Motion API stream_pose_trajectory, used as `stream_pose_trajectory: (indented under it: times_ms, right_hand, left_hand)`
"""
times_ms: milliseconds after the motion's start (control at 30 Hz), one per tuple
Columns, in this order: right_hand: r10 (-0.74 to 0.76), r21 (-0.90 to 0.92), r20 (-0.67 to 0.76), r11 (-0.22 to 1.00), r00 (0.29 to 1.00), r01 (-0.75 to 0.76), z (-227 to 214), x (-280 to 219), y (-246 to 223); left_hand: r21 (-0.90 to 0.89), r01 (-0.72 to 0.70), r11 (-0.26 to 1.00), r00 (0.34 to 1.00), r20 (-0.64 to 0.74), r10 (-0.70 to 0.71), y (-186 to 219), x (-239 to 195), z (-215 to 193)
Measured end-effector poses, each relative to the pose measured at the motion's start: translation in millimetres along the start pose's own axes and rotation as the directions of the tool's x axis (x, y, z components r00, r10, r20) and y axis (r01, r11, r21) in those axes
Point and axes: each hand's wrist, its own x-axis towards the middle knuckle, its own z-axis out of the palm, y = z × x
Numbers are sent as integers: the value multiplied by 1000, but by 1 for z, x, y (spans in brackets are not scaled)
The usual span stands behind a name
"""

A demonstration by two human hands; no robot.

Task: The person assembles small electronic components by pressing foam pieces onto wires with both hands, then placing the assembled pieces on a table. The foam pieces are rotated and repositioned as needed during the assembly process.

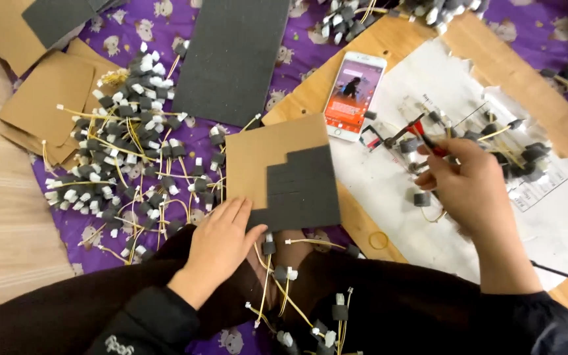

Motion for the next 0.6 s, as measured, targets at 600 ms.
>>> stream_pose_trajectory:
  times_ms: [600]
  right_hand:
    - [-15, -11, -27, 1000, 1000, 15, -8, -7, -8]
  left_hand:
    - [-330, 284, 900, 957, 37, -288, 13, 6, -17]
